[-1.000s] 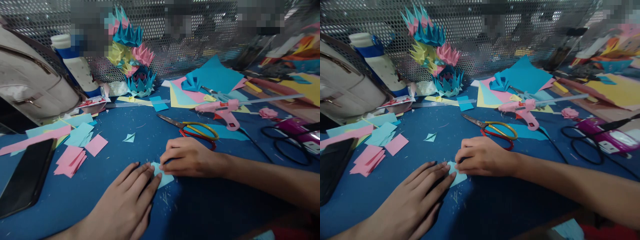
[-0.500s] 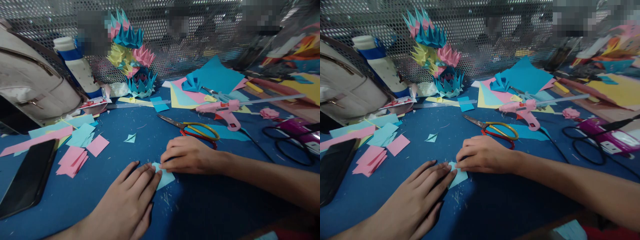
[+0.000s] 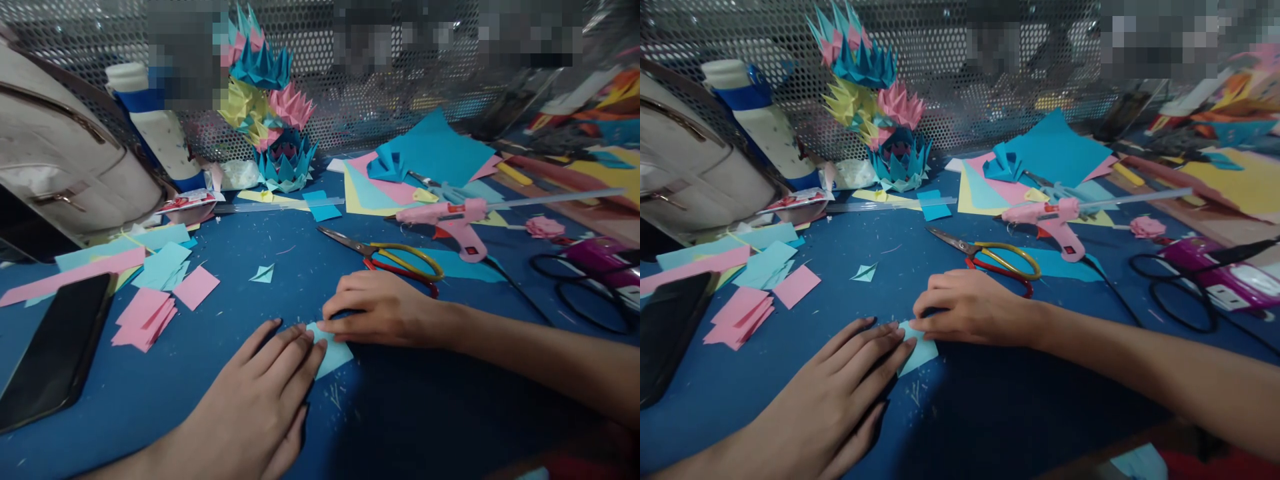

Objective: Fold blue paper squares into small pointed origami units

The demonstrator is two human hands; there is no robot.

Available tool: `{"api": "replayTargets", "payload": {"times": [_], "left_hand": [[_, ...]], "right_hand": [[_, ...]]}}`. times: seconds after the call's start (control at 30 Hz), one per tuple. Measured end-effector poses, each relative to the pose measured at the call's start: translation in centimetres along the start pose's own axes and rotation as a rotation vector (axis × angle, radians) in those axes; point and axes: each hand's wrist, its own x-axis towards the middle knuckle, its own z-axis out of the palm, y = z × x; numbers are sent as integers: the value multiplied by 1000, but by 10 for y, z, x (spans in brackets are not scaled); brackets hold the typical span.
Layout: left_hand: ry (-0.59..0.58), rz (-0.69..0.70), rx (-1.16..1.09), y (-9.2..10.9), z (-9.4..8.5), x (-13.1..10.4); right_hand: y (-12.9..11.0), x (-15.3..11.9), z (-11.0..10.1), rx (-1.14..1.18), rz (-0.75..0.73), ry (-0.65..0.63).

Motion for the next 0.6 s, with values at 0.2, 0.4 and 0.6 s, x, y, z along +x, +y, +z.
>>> {"api": "replayTargets", "payload": {"times": [0.2,0.4,0.6], "left_hand": [[-17,32,13,0,-7,4],[14,41,21,-1,-9,3],[61,38,18,-2,-10,4]], "right_hand": [[-1,1,-1,15,7,-5],[-11,-1,0,-13,67,86],[-18,0,2,-241,-68,127]]}}
